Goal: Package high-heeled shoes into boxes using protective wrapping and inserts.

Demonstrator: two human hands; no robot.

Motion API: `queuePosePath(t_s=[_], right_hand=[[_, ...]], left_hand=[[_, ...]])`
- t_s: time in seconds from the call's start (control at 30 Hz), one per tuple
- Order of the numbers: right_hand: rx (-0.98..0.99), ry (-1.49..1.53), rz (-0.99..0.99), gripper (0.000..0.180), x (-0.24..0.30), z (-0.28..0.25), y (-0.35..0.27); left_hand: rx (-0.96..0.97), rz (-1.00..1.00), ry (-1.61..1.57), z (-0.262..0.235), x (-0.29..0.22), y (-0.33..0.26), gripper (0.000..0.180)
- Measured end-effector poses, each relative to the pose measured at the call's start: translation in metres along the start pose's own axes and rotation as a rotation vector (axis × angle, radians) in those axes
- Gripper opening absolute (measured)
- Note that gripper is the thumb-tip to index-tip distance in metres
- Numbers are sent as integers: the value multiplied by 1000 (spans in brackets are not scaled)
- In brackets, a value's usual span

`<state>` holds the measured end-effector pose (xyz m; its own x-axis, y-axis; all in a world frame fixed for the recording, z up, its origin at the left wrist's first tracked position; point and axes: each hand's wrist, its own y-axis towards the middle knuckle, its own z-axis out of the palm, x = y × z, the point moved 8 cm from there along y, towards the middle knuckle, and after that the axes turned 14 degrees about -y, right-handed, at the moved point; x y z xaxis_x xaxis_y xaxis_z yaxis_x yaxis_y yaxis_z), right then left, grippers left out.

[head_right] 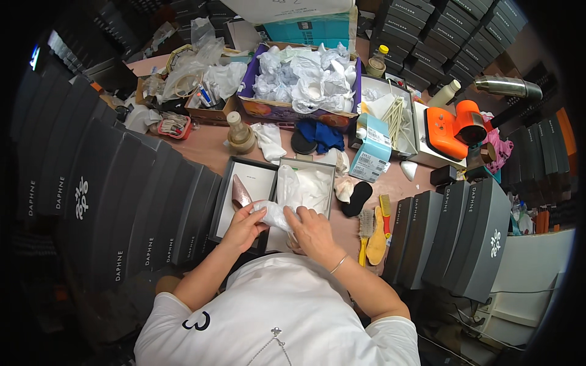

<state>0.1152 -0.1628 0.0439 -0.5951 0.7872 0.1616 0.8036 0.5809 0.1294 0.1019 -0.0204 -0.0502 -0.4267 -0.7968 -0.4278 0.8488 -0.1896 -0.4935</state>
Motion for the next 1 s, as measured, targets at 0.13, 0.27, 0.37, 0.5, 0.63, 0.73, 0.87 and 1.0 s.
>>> queuePosePath(t_s=[0.13, 0.27, 0.37, 0.5, 0.63, 0.73, 0.87, 1.0], right_hand=[[-150, 111, 96, 41, -29, -4, 6], [-40, 1084, 383, 31, -42, 41, 4], [-5, 1607, 447, 26, -21, 60, 10], [85, 923, 271, 42, -25, 64, 4], [87, 798, 159, 56, -6, 16, -6], [53, 775, 37, 64, 20, 15, -4], [87, 802, 10, 65, 24, 31, -1], [192, 835, 92, 55, 15, 40, -14]], left_hand=[[41, 97, -163, 12, 3, -8, 28], [67, -16, -295, 31, 30, -19, 34], [164, -114, -276, 44, 46, -24, 36], [114, 78, -235, 15, 23, -21, 22], [-44, 364, -32, -27, 0, -28, 23], [-24, 359, 90, -18, 23, -32, 18], [35, -2, -325, -10, 45, -44, 14], [-39, 195, 468, -46, -14, -43, 21]])
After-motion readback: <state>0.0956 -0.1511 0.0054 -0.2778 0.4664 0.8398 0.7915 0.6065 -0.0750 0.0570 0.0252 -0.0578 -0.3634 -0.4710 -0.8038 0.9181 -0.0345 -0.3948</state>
